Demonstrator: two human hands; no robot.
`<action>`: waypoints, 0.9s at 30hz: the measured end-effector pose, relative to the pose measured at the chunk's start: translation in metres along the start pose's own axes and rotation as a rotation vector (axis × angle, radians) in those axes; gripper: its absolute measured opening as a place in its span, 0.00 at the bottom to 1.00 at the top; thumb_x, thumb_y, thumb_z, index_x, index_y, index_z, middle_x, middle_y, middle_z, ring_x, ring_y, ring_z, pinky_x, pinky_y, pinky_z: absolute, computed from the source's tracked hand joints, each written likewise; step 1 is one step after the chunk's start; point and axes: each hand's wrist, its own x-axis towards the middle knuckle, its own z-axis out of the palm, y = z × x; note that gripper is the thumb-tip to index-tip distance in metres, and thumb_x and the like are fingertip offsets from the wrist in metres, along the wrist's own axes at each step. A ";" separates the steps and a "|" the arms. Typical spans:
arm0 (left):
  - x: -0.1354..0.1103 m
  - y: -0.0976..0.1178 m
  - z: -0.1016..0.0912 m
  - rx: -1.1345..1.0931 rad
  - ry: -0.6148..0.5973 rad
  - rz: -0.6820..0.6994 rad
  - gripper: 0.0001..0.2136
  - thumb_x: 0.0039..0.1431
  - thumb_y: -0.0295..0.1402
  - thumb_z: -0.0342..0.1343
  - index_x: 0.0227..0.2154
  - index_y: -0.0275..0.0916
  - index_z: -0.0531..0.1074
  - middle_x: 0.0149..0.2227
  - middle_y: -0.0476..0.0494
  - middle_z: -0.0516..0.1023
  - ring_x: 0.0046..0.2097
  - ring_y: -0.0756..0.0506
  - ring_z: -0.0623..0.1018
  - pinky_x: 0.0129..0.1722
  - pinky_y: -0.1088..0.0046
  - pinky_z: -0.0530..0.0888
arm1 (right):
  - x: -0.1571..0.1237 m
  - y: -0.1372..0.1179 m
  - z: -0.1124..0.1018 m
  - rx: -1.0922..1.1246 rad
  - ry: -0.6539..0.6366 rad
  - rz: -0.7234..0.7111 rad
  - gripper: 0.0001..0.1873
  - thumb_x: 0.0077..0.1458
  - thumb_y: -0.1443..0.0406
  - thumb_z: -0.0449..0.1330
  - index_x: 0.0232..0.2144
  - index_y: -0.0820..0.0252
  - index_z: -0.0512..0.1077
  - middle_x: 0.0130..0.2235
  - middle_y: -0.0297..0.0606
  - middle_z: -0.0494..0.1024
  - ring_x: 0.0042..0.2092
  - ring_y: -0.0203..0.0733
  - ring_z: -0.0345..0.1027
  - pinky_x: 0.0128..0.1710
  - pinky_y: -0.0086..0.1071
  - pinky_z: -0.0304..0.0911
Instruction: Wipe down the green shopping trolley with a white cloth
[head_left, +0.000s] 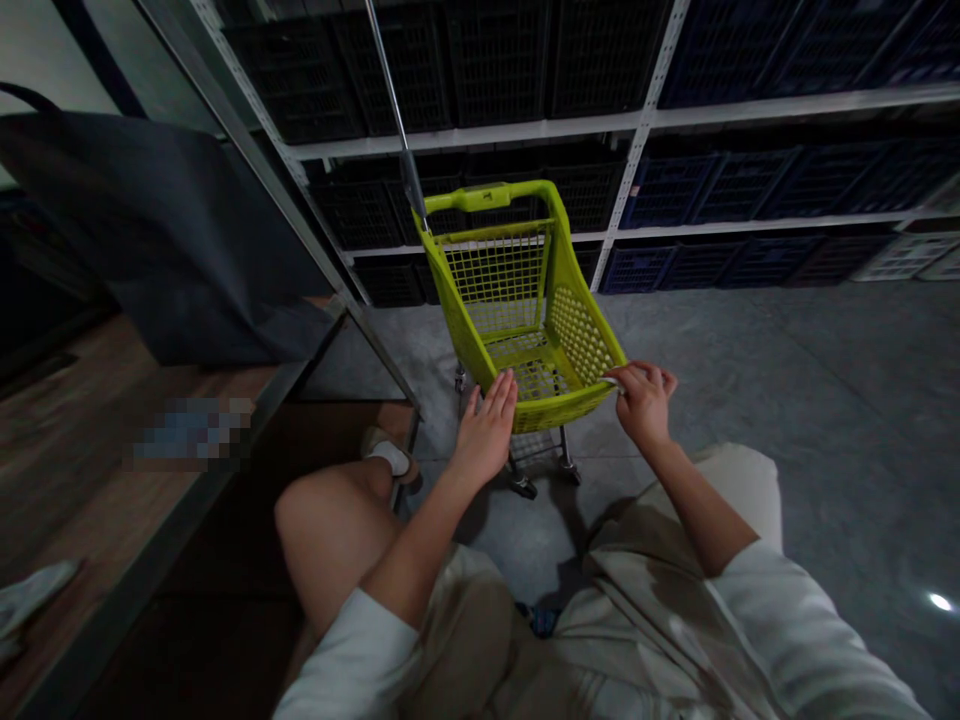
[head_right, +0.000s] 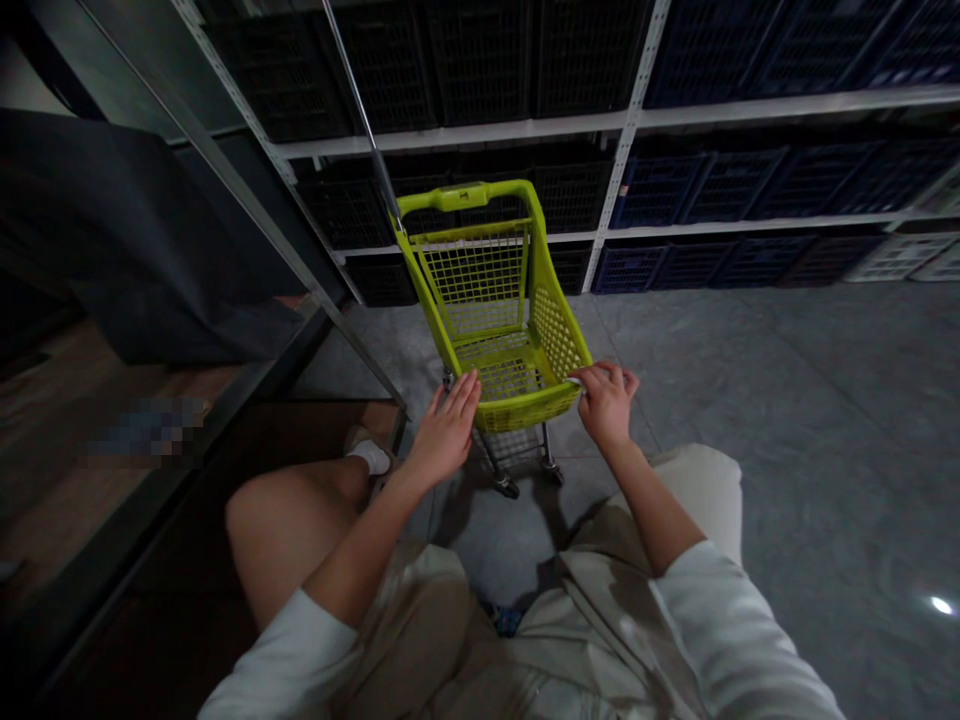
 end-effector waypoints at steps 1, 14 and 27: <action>0.001 -0.003 0.001 0.001 0.010 -0.007 0.38 0.53 0.18 0.47 0.69 0.31 0.46 0.73 0.33 0.44 0.74 0.41 0.47 0.70 0.48 0.51 | 0.002 -0.002 0.001 0.008 0.001 0.002 0.21 0.49 0.73 0.52 0.42 0.52 0.77 0.41 0.38 0.82 0.53 0.53 0.64 0.54 0.50 0.47; 0.018 -0.066 0.007 0.045 0.097 -0.210 0.36 0.53 0.18 0.46 0.68 0.33 0.52 0.73 0.38 0.47 0.73 0.42 0.51 0.70 0.48 0.51 | 0.015 -0.080 0.001 0.037 -0.150 0.043 0.14 0.55 0.72 0.55 0.39 0.56 0.77 0.40 0.40 0.82 0.49 0.52 0.61 0.50 0.45 0.50; -0.018 -0.008 0.014 -0.188 0.065 -0.115 0.46 0.49 0.22 0.51 0.69 0.24 0.34 0.73 0.23 0.42 0.74 0.35 0.42 0.70 0.50 0.52 | -0.018 -0.168 -0.008 0.196 -0.294 -0.265 0.24 0.59 0.72 0.55 0.56 0.55 0.71 0.51 0.42 0.80 0.61 0.51 0.60 0.64 0.53 0.37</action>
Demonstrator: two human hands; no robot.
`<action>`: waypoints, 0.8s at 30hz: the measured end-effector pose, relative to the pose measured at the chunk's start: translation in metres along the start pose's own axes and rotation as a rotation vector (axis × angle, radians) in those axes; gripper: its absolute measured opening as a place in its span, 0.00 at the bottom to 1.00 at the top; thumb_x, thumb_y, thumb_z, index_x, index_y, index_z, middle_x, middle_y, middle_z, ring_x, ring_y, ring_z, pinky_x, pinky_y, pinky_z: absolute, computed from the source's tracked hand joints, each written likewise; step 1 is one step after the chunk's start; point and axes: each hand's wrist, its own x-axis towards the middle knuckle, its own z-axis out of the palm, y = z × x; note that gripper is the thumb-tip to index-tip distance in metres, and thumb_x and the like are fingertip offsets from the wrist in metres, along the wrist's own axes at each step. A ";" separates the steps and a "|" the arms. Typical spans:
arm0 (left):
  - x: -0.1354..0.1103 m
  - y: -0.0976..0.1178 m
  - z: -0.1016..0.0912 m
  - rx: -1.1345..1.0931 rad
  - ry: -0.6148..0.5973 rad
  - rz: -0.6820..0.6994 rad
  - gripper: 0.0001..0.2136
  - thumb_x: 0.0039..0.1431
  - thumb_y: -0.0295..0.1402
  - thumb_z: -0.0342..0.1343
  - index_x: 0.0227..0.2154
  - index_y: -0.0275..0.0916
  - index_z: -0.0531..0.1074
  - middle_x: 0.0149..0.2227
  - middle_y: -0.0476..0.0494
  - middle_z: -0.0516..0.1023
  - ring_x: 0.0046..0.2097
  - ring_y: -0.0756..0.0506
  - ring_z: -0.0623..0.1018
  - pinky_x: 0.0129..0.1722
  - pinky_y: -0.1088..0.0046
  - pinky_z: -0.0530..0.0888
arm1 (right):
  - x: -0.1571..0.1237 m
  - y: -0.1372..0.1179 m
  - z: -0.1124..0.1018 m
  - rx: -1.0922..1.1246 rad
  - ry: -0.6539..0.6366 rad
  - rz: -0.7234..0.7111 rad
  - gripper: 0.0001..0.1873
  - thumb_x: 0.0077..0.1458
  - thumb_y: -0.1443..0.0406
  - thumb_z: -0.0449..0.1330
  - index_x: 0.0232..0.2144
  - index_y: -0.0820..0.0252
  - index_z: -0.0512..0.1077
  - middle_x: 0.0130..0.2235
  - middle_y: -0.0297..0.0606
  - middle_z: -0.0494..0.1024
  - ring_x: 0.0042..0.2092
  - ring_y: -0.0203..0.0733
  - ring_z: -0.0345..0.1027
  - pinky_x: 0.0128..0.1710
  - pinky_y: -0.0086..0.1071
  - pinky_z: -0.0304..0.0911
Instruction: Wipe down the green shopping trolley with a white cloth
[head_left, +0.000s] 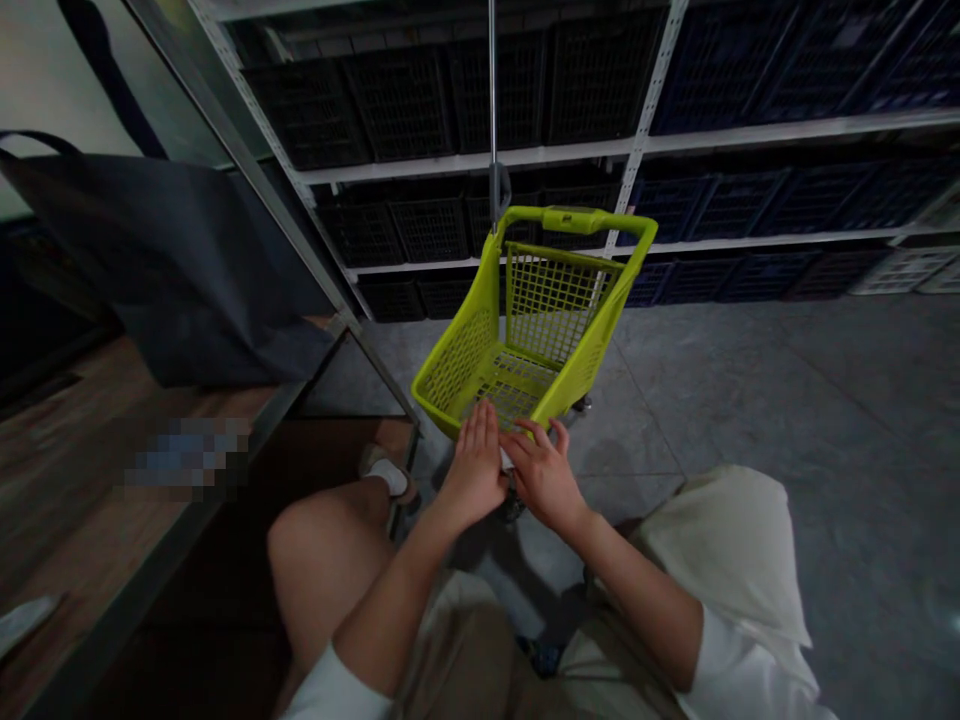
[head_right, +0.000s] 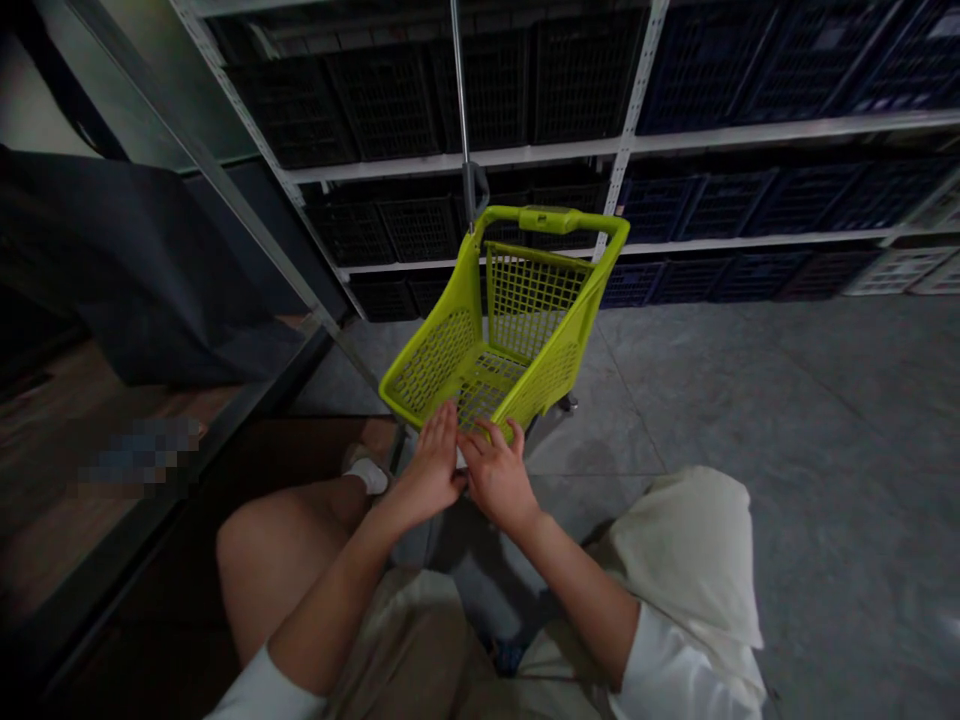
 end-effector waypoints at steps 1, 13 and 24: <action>-0.003 0.001 0.000 -0.010 0.003 -0.004 0.46 0.49 0.21 0.50 0.69 0.24 0.33 0.73 0.23 0.43 0.74 0.36 0.43 0.70 0.51 0.53 | -0.003 0.003 0.001 -0.012 0.003 -0.066 0.24 0.59 0.72 0.55 0.57 0.54 0.70 0.53 0.40 0.79 0.62 0.50 0.60 0.65 0.53 0.36; -0.016 -0.009 -0.025 0.181 -0.123 0.001 0.39 0.54 0.29 0.56 0.68 0.27 0.49 0.70 0.25 0.54 0.72 0.32 0.53 0.69 0.52 0.55 | 0.005 0.158 -0.059 -0.329 0.166 -0.007 0.33 0.59 0.74 0.50 0.64 0.45 0.62 0.61 0.35 0.73 0.67 0.49 0.57 0.65 0.54 0.35; -0.051 0.043 0.008 0.177 0.140 -0.106 0.42 0.59 0.28 0.52 0.70 0.23 0.35 0.71 0.22 0.50 0.73 0.34 0.49 0.68 0.51 0.59 | -0.022 0.012 -0.007 -0.012 0.034 -0.133 0.34 0.60 0.74 0.48 0.67 0.54 0.56 0.64 0.43 0.69 0.68 0.42 0.56 0.69 0.48 0.29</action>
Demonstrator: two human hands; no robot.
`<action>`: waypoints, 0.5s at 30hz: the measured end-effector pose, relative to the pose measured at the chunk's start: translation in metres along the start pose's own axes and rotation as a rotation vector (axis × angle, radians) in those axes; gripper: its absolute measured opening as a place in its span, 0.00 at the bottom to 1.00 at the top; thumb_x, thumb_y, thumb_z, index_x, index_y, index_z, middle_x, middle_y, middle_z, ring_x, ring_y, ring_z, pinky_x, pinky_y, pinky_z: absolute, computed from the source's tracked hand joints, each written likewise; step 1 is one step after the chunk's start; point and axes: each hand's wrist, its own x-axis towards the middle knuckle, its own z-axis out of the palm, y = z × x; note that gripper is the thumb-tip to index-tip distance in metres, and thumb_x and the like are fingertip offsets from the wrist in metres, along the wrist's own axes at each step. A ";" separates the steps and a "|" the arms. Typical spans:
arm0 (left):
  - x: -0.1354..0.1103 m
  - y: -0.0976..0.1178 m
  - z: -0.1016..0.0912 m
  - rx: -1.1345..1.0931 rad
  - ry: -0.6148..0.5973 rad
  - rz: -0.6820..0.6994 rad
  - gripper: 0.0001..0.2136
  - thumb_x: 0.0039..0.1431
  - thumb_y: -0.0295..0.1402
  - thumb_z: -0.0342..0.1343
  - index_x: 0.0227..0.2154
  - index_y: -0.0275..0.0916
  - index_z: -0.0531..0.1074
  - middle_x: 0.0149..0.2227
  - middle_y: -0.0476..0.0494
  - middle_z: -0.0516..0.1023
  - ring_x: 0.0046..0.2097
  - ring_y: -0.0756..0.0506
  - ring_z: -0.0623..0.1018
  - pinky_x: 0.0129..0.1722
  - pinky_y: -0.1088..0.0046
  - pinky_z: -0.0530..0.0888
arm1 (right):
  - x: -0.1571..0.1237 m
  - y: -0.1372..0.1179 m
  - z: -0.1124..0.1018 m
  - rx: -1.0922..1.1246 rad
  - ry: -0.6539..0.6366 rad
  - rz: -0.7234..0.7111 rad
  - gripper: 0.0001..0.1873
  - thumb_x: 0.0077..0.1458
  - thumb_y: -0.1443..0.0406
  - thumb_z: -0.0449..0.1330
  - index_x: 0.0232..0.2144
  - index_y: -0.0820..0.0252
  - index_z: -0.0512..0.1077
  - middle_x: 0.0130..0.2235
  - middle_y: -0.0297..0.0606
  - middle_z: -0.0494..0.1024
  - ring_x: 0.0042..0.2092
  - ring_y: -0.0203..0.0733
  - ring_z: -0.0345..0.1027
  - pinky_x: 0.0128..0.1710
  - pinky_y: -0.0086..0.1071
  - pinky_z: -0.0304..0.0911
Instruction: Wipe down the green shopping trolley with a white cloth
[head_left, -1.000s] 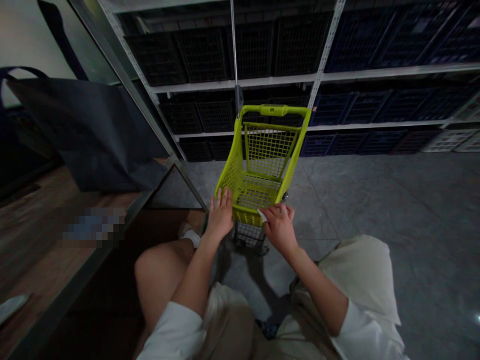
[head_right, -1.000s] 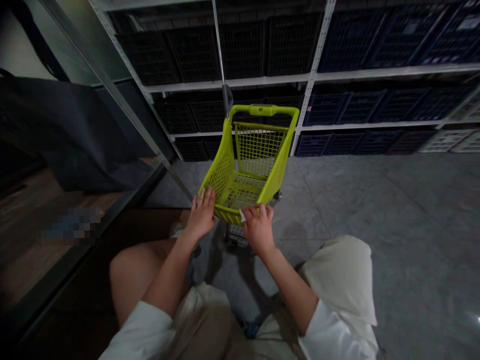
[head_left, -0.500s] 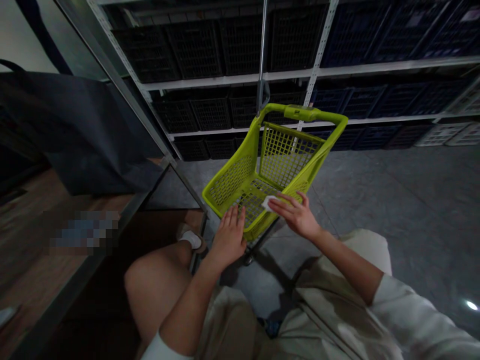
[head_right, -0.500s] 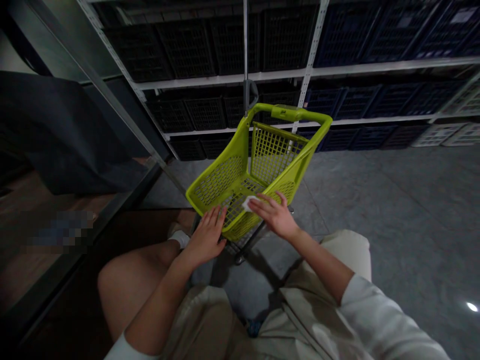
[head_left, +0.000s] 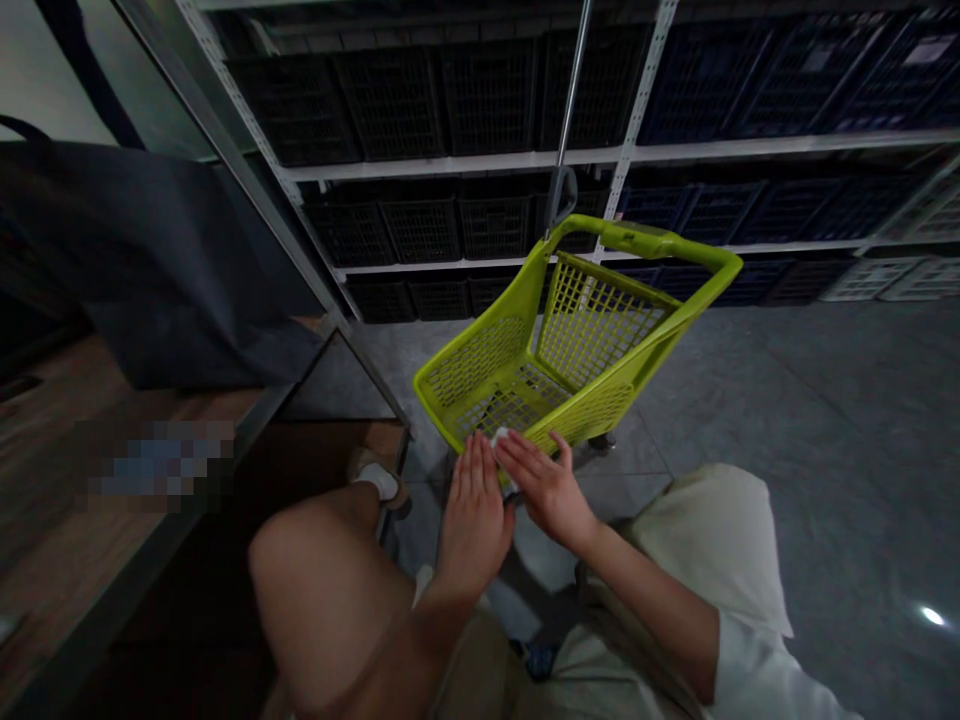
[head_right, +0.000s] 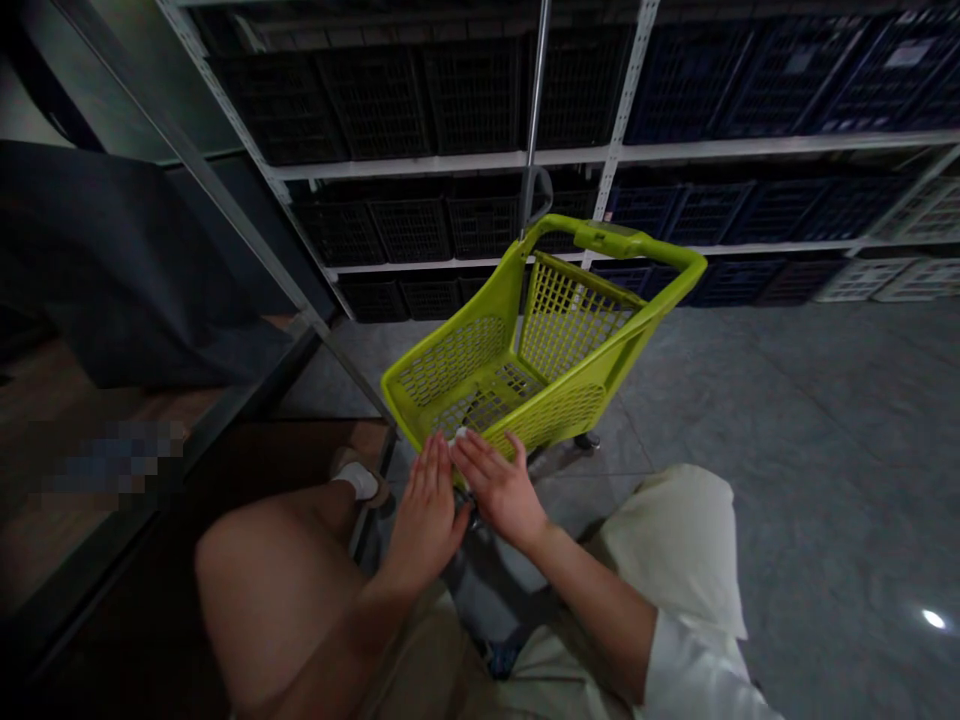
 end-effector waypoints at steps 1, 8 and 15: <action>0.000 0.000 0.000 0.001 -0.002 0.004 0.42 0.59 0.28 0.52 0.70 0.23 0.35 0.71 0.22 0.51 0.72 0.34 0.50 0.68 0.51 0.60 | 0.001 -0.001 0.000 0.014 -0.038 -0.066 0.33 0.60 0.73 0.48 0.67 0.55 0.57 0.64 0.43 0.69 0.68 0.41 0.55 0.69 0.47 0.30; -0.001 -0.004 -0.003 -0.052 0.005 0.009 0.42 0.62 0.28 0.52 0.71 0.28 0.32 0.71 0.25 0.52 0.72 0.35 0.54 0.67 0.52 0.61 | -0.007 0.114 -0.052 -0.149 0.025 0.028 0.33 0.59 0.75 0.48 0.65 0.50 0.60 0.61 0.40 0.73 0.65 0.45 0.61 0.67 0.52 0.30; 0.002 0.013 0.004 -0.095 0.033 -0.041 0.42 0.61 0.28 0.52 0.70 0.28 0.31 0.71 0.23 0.50 0.72 0.34 0.51 0.68 0.50 0.61 | -0.009 0.079 -0.033 -0.210 0.233 0.360 0.36 0.54 0.76 0.49 0.64 0.49 0.62 0.61 0.42 0.73 0.66 0.50 0.61 0.67 0.56 0.32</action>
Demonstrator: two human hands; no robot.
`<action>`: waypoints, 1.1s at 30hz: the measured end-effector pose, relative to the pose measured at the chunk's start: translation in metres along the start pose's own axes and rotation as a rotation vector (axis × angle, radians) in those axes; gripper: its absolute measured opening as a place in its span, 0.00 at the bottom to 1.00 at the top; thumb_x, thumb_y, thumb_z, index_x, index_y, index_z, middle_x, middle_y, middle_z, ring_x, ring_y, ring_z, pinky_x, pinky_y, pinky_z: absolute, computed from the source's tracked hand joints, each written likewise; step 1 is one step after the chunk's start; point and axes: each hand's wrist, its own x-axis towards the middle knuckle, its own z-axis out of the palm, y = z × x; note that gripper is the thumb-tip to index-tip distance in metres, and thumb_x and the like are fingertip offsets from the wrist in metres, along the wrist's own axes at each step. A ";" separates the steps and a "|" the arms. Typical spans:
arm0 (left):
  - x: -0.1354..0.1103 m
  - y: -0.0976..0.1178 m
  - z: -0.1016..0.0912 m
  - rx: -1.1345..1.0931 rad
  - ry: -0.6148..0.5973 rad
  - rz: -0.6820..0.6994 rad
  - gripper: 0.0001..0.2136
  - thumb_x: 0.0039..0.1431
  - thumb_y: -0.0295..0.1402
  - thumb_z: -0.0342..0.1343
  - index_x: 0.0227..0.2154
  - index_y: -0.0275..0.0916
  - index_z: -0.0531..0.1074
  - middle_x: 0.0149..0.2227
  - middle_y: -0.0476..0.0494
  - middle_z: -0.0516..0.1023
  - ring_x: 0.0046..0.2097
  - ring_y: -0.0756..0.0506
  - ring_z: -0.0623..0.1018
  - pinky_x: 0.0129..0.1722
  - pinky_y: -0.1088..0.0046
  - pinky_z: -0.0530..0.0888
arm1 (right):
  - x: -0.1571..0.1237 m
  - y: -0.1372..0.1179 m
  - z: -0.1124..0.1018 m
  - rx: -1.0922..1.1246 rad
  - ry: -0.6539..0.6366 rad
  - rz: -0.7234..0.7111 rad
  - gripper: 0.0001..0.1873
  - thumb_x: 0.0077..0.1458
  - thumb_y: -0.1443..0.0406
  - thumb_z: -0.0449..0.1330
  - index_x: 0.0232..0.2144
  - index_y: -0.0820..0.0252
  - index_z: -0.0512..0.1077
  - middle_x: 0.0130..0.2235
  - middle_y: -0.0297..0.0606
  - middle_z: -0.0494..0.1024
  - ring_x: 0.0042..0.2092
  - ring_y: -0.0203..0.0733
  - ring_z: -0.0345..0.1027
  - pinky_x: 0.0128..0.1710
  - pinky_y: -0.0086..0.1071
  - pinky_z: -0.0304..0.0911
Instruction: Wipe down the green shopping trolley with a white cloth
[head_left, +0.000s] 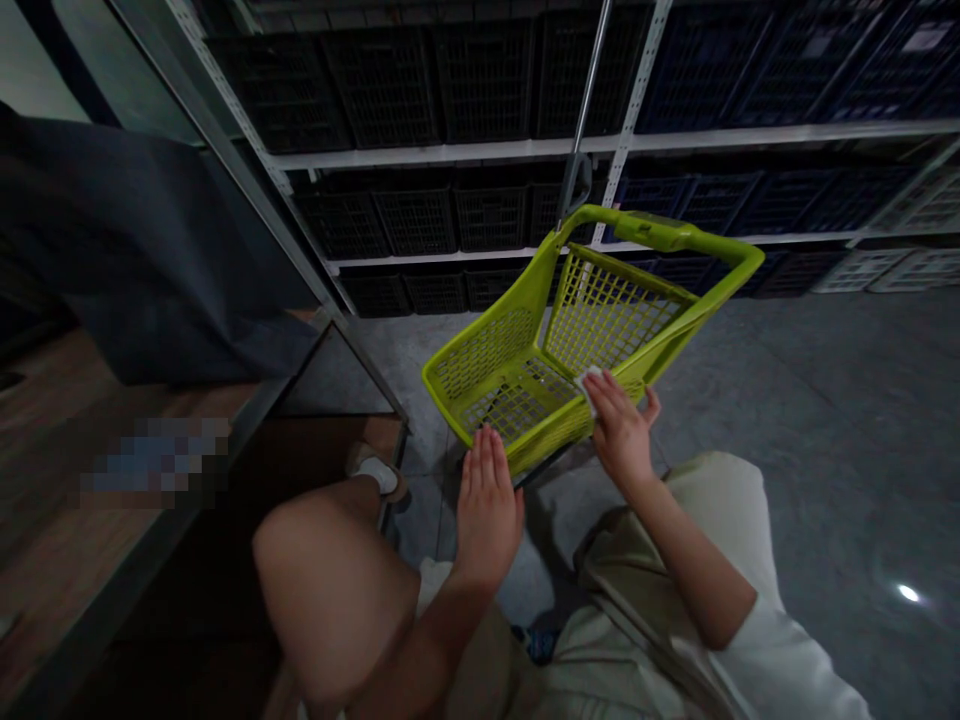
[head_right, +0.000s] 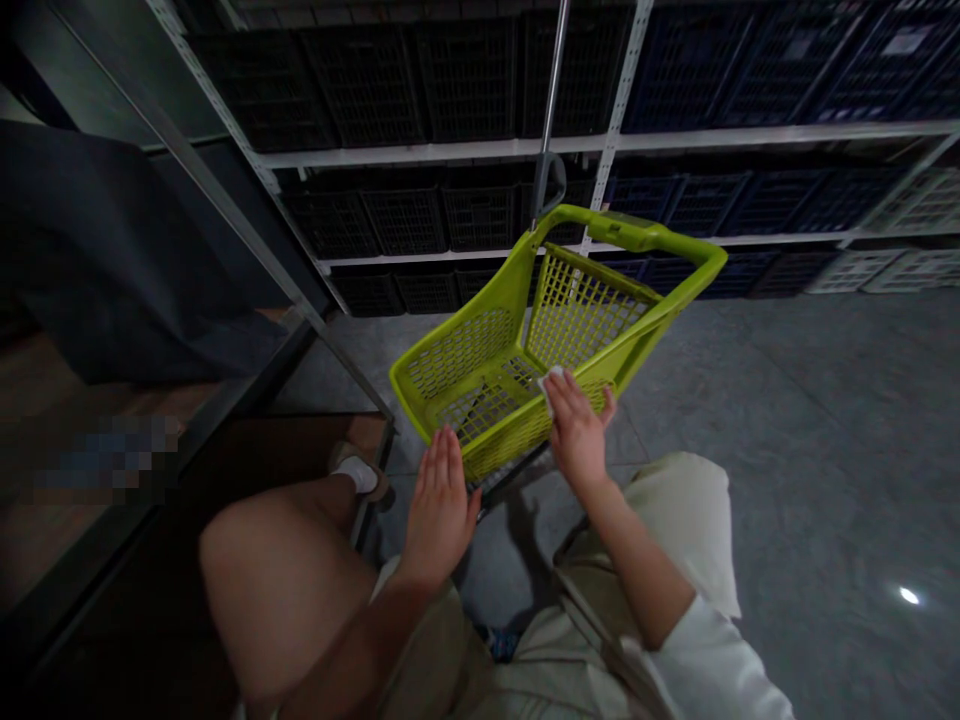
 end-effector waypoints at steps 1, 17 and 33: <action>0.000 0.002 0.002 0.001 0.005 -0.008 0.42 0.61 0.28 0.52 0.70 0.28 0.32 0.71 0.23 0.49 0.72 0.34 0.50 0.68 0.50 0.61 | -0.008 -0.024 0.004 0.046 -0.045 -0.029 0.36 0.54 0.76 0.49 0.64 0.50 0.61 0.61 0.43 0.72 0.66 0.49 0.61 0.68 0.54 0.32; -0.005 0.015 0.003 0.026 -0.004 0.025 0.42 0.63 0.28 0.51 0.70 0.28 0.29 0.72 0.26 0.44 0.73 0.36 0.47 0.69 0.53 0.60 | 0.019 0.050 -0.007 -0.129 -0.006 -0.023 0.34 0.54 0.75 0.49 0.62 0.51 0.64 0.60 0.41 0.74 0.68 0.51 0.56 0.66 0.57 0.35; -0.002 0.023 0.008 0.076 -0.034 0.009 0.37 0.61 0.26 0.51 0.70 0.23 0.41 0.72 0.25 0.46 0.73 0.36 0.49 0.69 0.54 0.60 | 0.021 0.056 -0.010 -0.076 -0.065 -0.139 0.33 0.56 0.75 0.48 0.62 0.51 0.65 0.60 0.40 0.74 0.67 0.50 0.59 0.67 0.57 0.32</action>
